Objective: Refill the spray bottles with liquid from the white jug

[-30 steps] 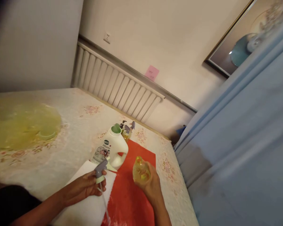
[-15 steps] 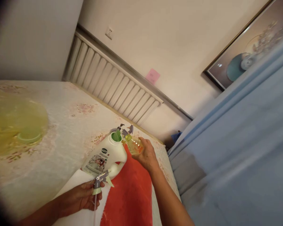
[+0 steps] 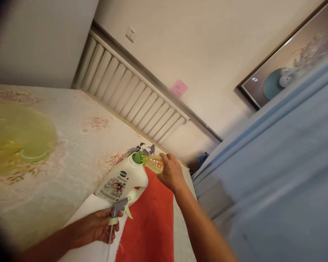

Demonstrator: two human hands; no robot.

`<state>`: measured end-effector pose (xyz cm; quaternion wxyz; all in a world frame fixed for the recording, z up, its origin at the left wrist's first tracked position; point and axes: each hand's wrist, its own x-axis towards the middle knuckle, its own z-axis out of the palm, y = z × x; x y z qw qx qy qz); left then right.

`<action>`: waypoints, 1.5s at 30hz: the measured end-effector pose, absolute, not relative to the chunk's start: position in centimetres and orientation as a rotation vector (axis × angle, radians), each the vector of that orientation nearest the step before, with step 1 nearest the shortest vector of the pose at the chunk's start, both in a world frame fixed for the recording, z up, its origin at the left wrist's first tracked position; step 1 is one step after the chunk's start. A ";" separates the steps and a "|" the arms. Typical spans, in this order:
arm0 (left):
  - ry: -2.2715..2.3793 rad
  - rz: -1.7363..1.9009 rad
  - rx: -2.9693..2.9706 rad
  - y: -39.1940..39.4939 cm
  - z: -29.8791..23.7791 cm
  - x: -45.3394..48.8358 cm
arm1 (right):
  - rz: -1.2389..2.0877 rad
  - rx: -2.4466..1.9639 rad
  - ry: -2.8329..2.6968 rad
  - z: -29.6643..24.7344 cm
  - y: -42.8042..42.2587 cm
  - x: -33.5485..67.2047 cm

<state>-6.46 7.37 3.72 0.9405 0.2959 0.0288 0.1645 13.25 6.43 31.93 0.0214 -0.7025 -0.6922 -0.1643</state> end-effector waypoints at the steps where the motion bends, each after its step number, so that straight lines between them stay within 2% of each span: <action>1: 0.062 0.339 0.606 7.3 3.8 -6.5 | -0.534 -2.190 -2.160 32.1 6.4 13.2; 45: 0.009 0.345 0.608 7.3 3.2 -6.9 | -1.030 -2.251 -2.362 34.8 7.6 11.5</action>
